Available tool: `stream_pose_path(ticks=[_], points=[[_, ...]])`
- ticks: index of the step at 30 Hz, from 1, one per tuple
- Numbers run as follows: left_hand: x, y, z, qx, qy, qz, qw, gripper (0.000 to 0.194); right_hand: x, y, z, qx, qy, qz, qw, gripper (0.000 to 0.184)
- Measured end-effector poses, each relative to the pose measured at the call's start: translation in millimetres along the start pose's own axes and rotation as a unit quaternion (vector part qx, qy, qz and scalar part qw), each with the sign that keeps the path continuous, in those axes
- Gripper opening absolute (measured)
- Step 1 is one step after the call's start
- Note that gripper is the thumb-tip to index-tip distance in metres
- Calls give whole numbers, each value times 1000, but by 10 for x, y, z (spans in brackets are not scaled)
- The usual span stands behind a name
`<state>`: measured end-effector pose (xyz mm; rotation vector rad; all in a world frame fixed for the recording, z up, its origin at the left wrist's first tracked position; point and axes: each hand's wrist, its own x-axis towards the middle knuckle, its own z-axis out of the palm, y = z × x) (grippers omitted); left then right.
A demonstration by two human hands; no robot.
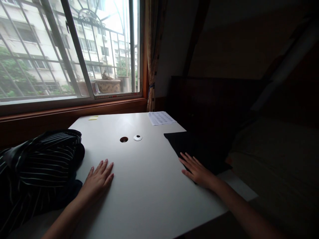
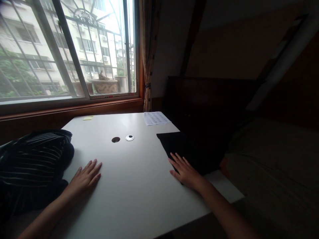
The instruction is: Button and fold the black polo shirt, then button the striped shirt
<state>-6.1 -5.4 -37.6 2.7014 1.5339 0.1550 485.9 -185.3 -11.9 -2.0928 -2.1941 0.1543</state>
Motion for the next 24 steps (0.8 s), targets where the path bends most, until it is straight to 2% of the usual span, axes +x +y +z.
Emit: stream_pose_path(ticks=[3,5,7,9,12,17,20,24], points=[[-5,6,-11,-1,0,0,1000,56,56,-14,-38,20,1,-14,1000,63],[-9,8,-17,-4,0,1,1000,55,186,18,-50,34,42,-9,999,62],[-12,11,-21,-8,0,1,1000,55,388,81,-53,42,86,16,995,62],[-12,14,-25,-7,-3,-2,1000,56,641,164,-49,42,103,59,992,64],[-13,23,-36,-5,-8,-6,1000,56,1043,294,-37,29,98,107,989,68],[-19,42,-69,-11,-7,-3,1000,56,1556,374,25,14,74,133,988,75],[-19,41,-73,-9,-10,-6,1000,56,1728,285,90,5,51,125,991,79],[-13,26,-42,-5,-7,-4,1000,55,1822,61,161,-4,23,85,996,82]])
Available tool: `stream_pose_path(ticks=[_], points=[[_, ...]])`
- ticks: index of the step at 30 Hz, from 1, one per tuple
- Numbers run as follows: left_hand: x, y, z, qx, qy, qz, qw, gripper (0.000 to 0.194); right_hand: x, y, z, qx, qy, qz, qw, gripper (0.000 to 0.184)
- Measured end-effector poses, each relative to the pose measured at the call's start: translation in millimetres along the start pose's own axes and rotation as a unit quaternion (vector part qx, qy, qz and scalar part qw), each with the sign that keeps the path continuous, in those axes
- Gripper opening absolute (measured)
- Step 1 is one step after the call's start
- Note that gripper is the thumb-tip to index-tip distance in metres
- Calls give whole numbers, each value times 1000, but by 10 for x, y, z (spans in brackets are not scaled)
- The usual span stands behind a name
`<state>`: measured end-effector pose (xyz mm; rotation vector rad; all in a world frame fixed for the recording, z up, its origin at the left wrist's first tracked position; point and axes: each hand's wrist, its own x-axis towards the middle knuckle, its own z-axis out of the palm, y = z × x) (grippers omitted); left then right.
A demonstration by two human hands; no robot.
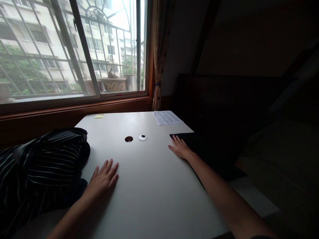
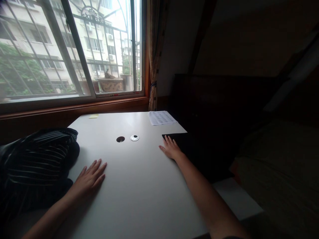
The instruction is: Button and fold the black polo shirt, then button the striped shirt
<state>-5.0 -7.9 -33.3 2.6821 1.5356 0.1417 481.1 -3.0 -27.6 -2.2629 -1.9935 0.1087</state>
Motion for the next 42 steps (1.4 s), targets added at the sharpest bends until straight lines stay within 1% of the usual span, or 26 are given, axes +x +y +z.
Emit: stream_pose_path(ticks=[6,9,12,15,17,21,24,26,29,34,38,42], points=[[2,-7,19,6,-4,-1,1000,55,-139,-338,35,18,-41,-80,996,85],[0,-4,8,4,-5,-1,1000,56,-271,-474,46,33,-44,-107,993,83],[-1,-5,1,1,-3,1,1000,55,-397,-557,36,48,-43,-132,989,80],[-2,-5,-5,1,-2,2,1000,55,-442,-532,-27,61,-26,-137,988,76],[-3,-1,-12,3,-5,1,1000,55,-398,-437,-92,63,3,-114,992,74],[-1,8,-24,4,-8,-1,1000,55,-172,-125,-187,49,57,-14,997,75],[3,6,-21,9,-5,-2,1000,55,21,73,-169,30,60,57,996,77],[4,2,-13,12,-4,0,1000,55,131,124,-120,17,51,75,996,78],[5,-6,8,14,-1,3,1000,54,267,75,-37,-2,40,68,997,78],[15,-42,65,20,12,6,1000,54,389,-98,22,-19,24,14,999,73],[17,-67,92,24,16,11,1000,54,353,-170,4,-18,13,-43,999,66],[12,-58,83,26,10,8,1000,54,206,-288,2,-4,1,-83,997,66]])
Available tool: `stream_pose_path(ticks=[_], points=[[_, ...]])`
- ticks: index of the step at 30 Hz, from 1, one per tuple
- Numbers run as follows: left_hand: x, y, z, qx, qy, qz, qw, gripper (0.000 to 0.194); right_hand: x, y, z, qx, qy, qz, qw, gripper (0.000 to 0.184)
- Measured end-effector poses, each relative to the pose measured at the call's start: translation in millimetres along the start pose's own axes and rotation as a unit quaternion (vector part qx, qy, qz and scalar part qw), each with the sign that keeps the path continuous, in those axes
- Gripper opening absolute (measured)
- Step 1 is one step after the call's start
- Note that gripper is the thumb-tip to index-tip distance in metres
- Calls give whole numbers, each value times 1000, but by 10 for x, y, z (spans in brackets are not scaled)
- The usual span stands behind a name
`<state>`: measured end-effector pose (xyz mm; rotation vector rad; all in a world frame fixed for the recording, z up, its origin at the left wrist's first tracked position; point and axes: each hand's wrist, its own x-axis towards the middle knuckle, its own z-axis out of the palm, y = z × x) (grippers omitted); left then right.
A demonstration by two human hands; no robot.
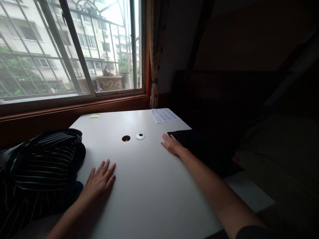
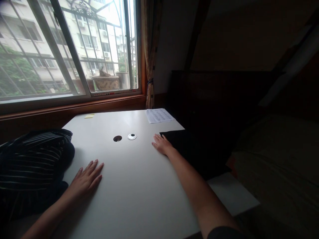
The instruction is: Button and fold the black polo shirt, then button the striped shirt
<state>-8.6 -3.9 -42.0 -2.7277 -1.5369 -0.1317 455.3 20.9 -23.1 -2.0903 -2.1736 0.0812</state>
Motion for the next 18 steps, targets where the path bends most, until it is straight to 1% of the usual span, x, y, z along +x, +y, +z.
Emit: stream_pose_path(ticks=[3,5,8,10,12,14,16,18], points=[[3,11,-15,-1,-3,-1,1000,54,-169,-179,15,15,-8,-21,1000,69],[9,14,-21,-2,-5,-1,1000,54,-332,-319,19,25,-12,-37,999,70],[14,10,-21,-1,-9,-2,1000,54,-643,-510,-22,39,-23,-68,997,70],[14,3,-13,0,-8,-2,1000,55,-870,-577,-92,52,-35,-95,993,68],[12,-4,0,0,-4,0,1000,54,-1082,-560,-187,74,-30,-116,990,67],[12,-10,11,-1,1,2,1000,54,-1263,-447,-282,85,10,-102,991,65],[15,-15,17,-2,0,3,1000,55,-1412,-272,-342,72,63,-47,994,64],[22,-16,17,1,-5,2,1000,55,-1537,-101,-343,51,86,21,995,64]])
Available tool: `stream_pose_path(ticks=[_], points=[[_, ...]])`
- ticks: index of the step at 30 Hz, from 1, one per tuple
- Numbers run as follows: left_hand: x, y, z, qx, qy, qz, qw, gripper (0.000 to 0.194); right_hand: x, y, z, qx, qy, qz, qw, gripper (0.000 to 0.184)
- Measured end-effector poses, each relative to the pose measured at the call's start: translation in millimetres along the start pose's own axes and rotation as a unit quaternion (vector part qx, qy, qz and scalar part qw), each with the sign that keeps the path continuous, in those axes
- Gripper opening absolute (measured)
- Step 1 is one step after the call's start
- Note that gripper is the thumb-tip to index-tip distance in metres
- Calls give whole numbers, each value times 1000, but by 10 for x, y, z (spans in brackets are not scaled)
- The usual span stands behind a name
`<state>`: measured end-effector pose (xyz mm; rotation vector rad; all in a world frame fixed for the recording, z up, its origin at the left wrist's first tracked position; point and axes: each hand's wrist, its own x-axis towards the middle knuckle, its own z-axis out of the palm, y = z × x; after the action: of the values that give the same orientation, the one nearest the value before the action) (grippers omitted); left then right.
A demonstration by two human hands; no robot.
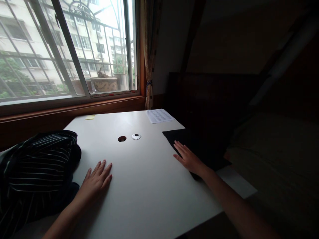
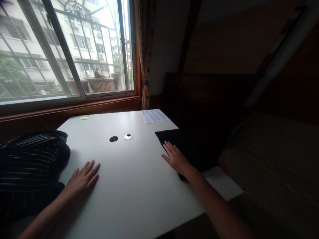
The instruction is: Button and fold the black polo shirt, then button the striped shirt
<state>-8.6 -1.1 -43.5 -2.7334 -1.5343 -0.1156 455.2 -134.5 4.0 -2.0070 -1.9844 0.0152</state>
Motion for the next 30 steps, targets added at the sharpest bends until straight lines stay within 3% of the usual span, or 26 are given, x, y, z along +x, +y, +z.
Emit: stream_pose_path(ticks=[3,8,14,17,20,23,26,30], points=[[9,5,-6,5,-9,-4,1000,56,-171,123,56,-31,-28,44,998,71],[0,27,-26,1,-9,-7,1000,55,-430,-86,180,-55,-78,-29,995,71],[-10,47,-58,2,-14,-11,1000,56,-490,-182,47,29,-132,-66,989,74],[-11,46,-57,-1,-7,-8,1000,56,-328,-54,-18,91,-56,-44,993,62],[-13,35,-42,-3,-2,-5,1000,55,-102,72,3,107,51,33,992,55],[-15,16,-22,-10,8,0,1000,54,74,122,67,132,50,96,985,64],[-16,4,-6,-14,14,5,1000,54,157,135,108,201,33,88,975,59],[-15,8,4,-10,13,3,1000,54,184,198,162,274,134,90,948,52]])
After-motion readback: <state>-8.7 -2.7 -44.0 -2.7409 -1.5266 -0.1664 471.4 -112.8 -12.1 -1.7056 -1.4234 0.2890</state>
